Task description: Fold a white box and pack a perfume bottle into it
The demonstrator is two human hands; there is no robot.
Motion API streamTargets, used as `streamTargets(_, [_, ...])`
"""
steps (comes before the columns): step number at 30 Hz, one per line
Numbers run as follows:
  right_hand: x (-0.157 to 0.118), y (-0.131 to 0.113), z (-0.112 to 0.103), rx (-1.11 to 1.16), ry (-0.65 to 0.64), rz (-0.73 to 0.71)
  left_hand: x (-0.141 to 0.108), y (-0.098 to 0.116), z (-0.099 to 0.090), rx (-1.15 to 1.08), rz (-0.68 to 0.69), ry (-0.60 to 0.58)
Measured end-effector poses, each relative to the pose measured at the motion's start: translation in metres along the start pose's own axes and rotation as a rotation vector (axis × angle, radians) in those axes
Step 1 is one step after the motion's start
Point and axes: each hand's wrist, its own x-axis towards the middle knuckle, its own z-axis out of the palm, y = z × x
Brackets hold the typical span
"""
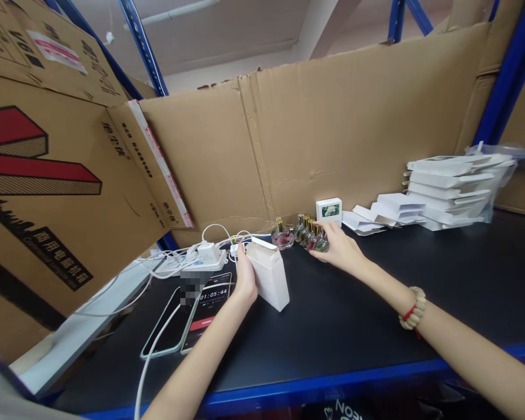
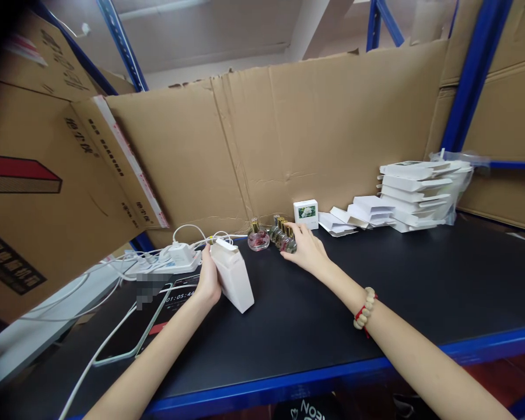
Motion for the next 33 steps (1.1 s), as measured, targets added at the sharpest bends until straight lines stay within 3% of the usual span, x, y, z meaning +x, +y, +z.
streamTargets(4, [-0.001, -0.002, -0.003, 0.014, -0.017, 0.023, -0.006, 0.005, 0.005, -0.082, -0.115, 0.04])
streamTargets(11, [-0.003, -0.007, -0.004, 0.01, -0.066, 0.197, -0.008, 0.004, 0.007, -0.106, -0.172, 0.051])
streamTargets(22, [0.005, 0.007, 0.011, 0.109, 0.132, -0.001, -0.01, 0.001, 0.008, -0.117, -0.197, -0.002])
streamTargets(33, [0.01, 0.015, 0.012, 0.206, 0.21, -0.115, -0.012, 0.001, 0.008, -0.095, -0.196, 0.009])
